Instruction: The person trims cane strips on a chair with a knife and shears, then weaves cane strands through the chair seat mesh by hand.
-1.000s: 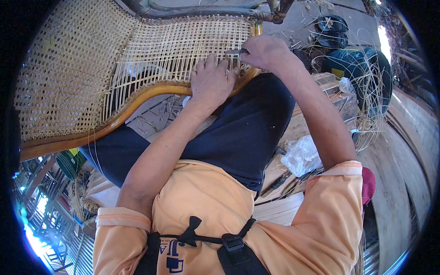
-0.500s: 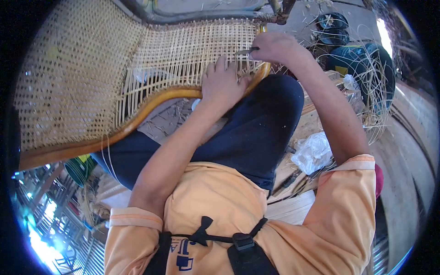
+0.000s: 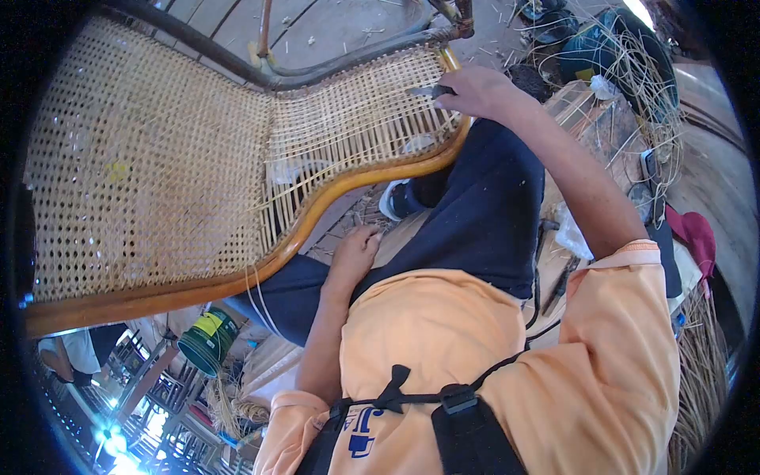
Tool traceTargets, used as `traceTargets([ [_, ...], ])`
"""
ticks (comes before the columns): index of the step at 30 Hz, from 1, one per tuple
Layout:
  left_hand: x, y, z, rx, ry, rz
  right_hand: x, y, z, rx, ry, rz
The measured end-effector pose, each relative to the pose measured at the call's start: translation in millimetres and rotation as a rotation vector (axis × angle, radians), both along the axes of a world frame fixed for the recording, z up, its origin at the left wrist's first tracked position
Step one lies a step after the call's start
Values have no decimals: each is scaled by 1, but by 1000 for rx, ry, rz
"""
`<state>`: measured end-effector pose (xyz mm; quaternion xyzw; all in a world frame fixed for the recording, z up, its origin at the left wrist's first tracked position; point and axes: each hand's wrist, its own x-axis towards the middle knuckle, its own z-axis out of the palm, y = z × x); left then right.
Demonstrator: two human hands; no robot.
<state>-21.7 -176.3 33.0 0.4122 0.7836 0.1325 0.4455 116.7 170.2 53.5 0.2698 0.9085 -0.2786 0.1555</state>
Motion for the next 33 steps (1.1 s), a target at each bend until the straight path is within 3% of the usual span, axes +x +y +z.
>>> traceTargets([
  [5,-8,11,-6,-22,-83,77,15,-28,-3,57,-2,-98],
  [11,-11,12,-3,30,-61,121,6,-83,10,-71,252,-203],
  [15,-10,12,-11,96,-59,51,16,-143,34,-518,381,-743],
  [17,-8,19,0,102,-298,117,23,-179,33,-367,528,-689],
  [21,9,27,13,163,-930,396,27,-224,44,-316,224,-310],
  [26,9,21,-2,31,-809,321,23,-224,37,-357,17,-137],
  [29,19,32,9,35,-806,332,28,-221,40,-394,84,-169],
  [33,17,33,0,144,-1005,730,37,-194,11,-504,470,-171],
])
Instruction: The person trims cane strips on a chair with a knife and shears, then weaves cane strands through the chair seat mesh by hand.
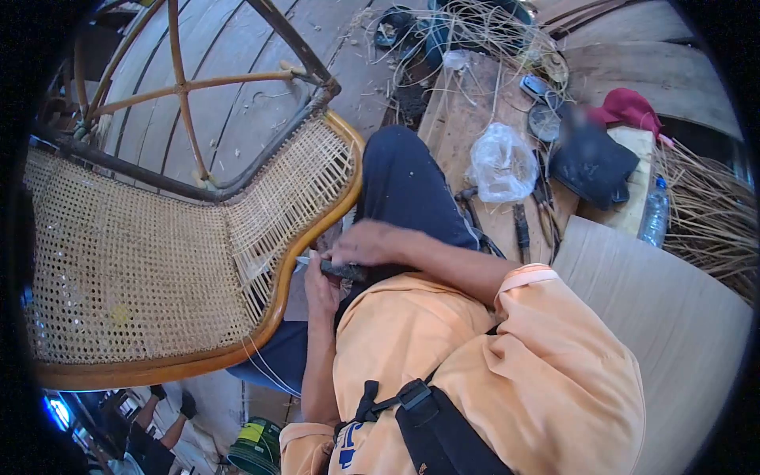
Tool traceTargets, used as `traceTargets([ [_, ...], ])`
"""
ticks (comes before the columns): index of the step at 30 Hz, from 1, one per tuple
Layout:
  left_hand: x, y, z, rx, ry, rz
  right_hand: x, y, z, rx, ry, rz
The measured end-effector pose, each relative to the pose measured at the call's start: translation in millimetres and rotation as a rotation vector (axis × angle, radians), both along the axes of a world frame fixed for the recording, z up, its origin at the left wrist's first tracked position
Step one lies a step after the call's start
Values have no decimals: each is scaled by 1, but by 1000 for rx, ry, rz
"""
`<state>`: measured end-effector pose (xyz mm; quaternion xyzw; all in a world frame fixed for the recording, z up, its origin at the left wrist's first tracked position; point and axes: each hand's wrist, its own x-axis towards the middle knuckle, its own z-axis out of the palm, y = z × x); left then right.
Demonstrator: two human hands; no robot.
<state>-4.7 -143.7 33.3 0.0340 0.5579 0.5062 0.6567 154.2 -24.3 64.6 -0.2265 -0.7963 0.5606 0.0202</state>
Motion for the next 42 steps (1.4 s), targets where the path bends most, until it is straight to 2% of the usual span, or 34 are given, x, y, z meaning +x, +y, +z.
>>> traceTargets([
  [1,1,6,11,36,29,62,5,18,-14,242,114,-96],
  [2,-6,6,7,14,-25,141,10,37,-9,232,206,-343],
  [3,-15,1,-1,-13,-80,222,15,67,-3,265,-15,-378],
  [4,-20,-2,-5,-38,-137,303,21,94,-3,514,-35,-392],
  [5,-19,5,17,-97,-234,266,26,119,-21,645,21,-436],
  [6,-20,3,13,-103,-217,250,26,141,-19,556,-73,-361],
  [8,-21,0,0,-113,-186,218,16,175,-36,540,-328,-160],
  [10,-15,4,0,-174,-57,160,3,196,-60,464,-507,1],
  [13,-13,1,-6,-205,72,80,-10,208,-77,369,-504,140],
  [16,-15,2,-10,-211,84,78,-19,207,-87,468,-588,264],
  [19,-15,4,-12,-168,127,90,-17,196,-81,539,-600,155],
  [23,-11,11,-2,-167,273,17,-21,204,-90,521,-617,271],
  [26,-7,19,15,-170,391,-76,-25,201,-69,500,-662,268],
  [28,-8,24,22,-147,434,-140,-22,205,-81,520,-584,307],
  [32,-11,29,24,-129,474,-159,-30,199,-84,597,-622,315],
  [35,-10,26,25,-177,512,-176,-30,199,-85,623,-553,347],
  [39,-14,16,21,-167,486,-132,-35,192,-64,535,-677,337],
  [42,-21,11,21,-203,535,-128,-35,189,-61,594,-691,371],
])
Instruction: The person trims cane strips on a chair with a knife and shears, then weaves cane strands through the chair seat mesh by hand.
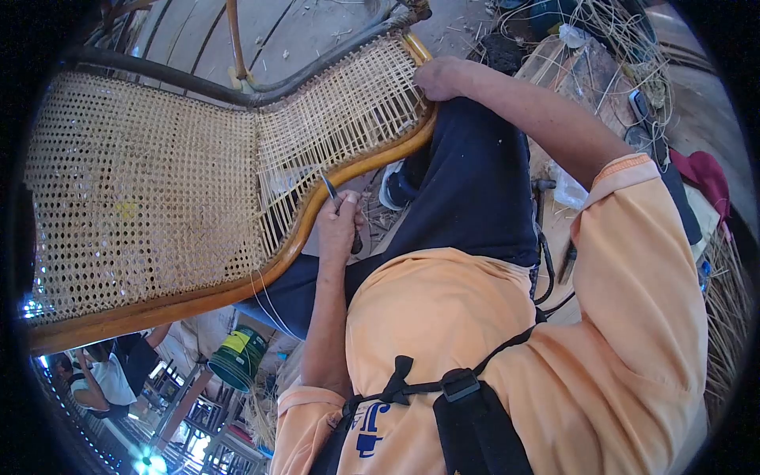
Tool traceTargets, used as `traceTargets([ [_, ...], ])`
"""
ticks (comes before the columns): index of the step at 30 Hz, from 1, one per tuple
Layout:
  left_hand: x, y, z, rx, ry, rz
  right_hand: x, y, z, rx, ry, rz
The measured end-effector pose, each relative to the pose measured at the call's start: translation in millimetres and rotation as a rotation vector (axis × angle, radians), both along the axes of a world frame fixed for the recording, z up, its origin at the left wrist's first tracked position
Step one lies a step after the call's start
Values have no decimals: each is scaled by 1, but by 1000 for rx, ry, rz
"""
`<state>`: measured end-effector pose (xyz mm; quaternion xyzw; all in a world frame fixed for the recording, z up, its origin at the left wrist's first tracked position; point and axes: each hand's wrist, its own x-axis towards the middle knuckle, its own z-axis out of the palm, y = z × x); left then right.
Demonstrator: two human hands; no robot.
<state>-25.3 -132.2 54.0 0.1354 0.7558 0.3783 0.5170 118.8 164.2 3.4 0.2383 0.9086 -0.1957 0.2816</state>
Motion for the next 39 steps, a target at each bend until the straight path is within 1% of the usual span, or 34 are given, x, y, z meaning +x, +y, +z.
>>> traceTargets([
  [3,-7,-3,2,0,72,-11,0,-3,1,-3,-10,-60],
  [6,-20,-9,0,-8,79,24,-1,-7,16,53,-113,-40],
  [9,-34,-19,-8,-15,129,70,5,-4,10,101,-127,-31],
  [11,-38,-23,-18,-2,146,98,4,2,18,102,-213,-51],
  [13,-37,-23,-14,-19,170,111,-1,4,19,82,-261,-80],
  [15,-35,-25,-15,-36,157,96,-4,10,15,51,-277,-131],
  [18,-28,-21,-15,-47,138,29,6,27,37,60,-275,-136],
  [19,-25,-19,-15,-44,129,-6,18,42,30,100,-118,-197],
  [21,-15,-17,-15,-13,108,16,60,70,3,191,189,-329],
  [22,-11,-13,-15,10,88,10,81,66,6,220,317,-438],
  [24,-7,-6,-15,-44,57,-77,126,46,18,316,584,-643],
  [26,2,3,-7,-55,-89,-59,155,4,40,194,646,-867],
  [27,10,15,2,-20,-66,-134,164,-26,49,187,717,-988],
  [28,22,25,18,11,-36,-202,178,-51,44,100,693,-1093],
  [29,33,36,30,41,-1,-265,179,-82,54,-95,773,-1273],
  [30,44,47,36,100,-96,-263,172,-113,80,-282,795,-1398],
  [31,56,58,40,153,-192,-260,163,-138,110,-452,722,-1553],
  [32,68,68,46,202,-288,-258,164,-168,96,-649,867,-1510],
  [34,97,96,61,459,-158,-523,147,-200,114,-332,1083,-1031],
  [35,112,108,66,591,-93,-652,140,-209,119,-378,1130,-1096],
  [36,126,116,71,566,-158,-694,137,-212,123,-427,1178,-1159],
  [37,139,122,75,536,-221,-733,141,-204,138,-605,1188,-1212],
  [38,149,124,78,503,-284,-770,153,-200,131,-794,901,-1329],
  [39,157,124,73,540,-159,-844,164,-200,115,-541,942,-1243],
])
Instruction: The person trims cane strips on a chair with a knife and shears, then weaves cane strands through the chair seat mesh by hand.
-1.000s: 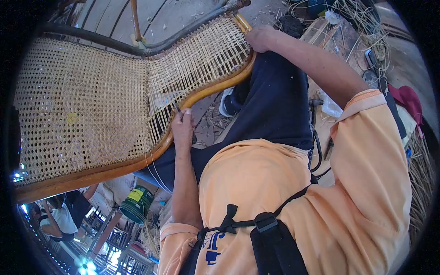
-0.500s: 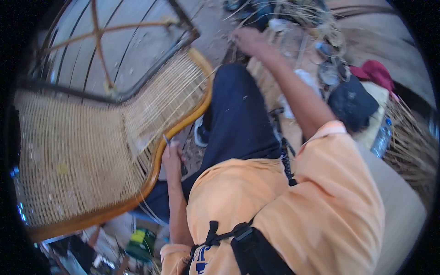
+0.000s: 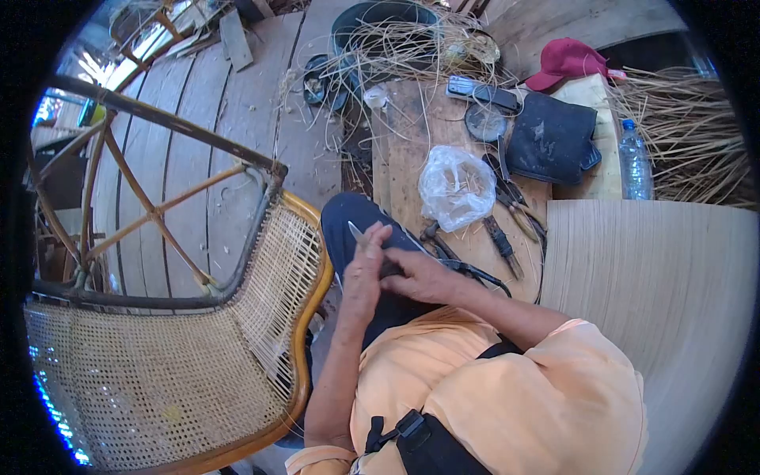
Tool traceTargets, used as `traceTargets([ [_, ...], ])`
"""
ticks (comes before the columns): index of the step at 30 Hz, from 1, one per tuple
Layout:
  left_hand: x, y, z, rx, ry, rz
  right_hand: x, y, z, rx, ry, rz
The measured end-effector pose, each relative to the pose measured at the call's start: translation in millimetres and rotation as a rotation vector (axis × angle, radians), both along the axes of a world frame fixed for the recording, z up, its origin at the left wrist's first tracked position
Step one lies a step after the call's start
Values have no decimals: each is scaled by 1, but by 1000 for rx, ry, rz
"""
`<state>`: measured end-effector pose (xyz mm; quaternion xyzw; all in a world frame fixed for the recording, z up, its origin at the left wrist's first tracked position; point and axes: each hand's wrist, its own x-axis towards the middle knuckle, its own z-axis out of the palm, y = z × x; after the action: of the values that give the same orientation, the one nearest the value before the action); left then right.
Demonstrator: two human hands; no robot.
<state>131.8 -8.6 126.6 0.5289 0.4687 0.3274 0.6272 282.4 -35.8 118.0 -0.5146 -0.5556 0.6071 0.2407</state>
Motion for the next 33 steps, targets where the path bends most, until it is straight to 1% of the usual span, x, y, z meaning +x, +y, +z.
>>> traceTargets([
  [1,6,-1,-13,88,109,-32,12,0,-14,216,-114,-6],
  [2,7,-7,-30,308,327,-77,29,3,-18,214,-297,-27],
  [3,9,-10,-25,385,460,-176,47,7,-21,211,-482,-43],
  [5,12,-15,-15,540,728,-366,79,3,-24,207,-770,43],
  [6,12,-21,-20,586,731,-333,89,-3,-26,169,-794,112],
  [8,10,-21,-20,577,740,-337,101,-9,-28,95,-839,256],
  [11,10,-22,-22,573,749,-323,102,21,-32,69,-700,151],
  [12,10,-23,-23,574,750,-319,99,39,-40,323,-646,-12],
  [14,8,-22,-24,566,744,-328,87,94,-32,476,-623,-193],
  [15,7,-22,-24,561,740,-334,83,126,-29,508,-595,-251],
  [17,4,-23,-24,559,726,-334,84,181,-55,619,-637,-346],
  [19,3,-21,-24,557,713,-331,99,220,-108,595,-860,-280],
  [20,4,-21,-24,551,706,-329,105,231,-123,581,-970,-242],
  [23,2,-17,-22,530,671,-312,115,246,-133,291,-1013,-323],
  [26,2,-16,-23,522,644,-305,120,242,-131,370,-994,-282],
  [29,1,-13,-24,536,635,-303,107,236,-92,418,-934,-343],
  [32,0,-12,-23,529,627,-304,108,247,-90,503,-919,-368],
  [33,0,-11,-23,526,625,-304,109,252,-89,584,-926,-315],
])
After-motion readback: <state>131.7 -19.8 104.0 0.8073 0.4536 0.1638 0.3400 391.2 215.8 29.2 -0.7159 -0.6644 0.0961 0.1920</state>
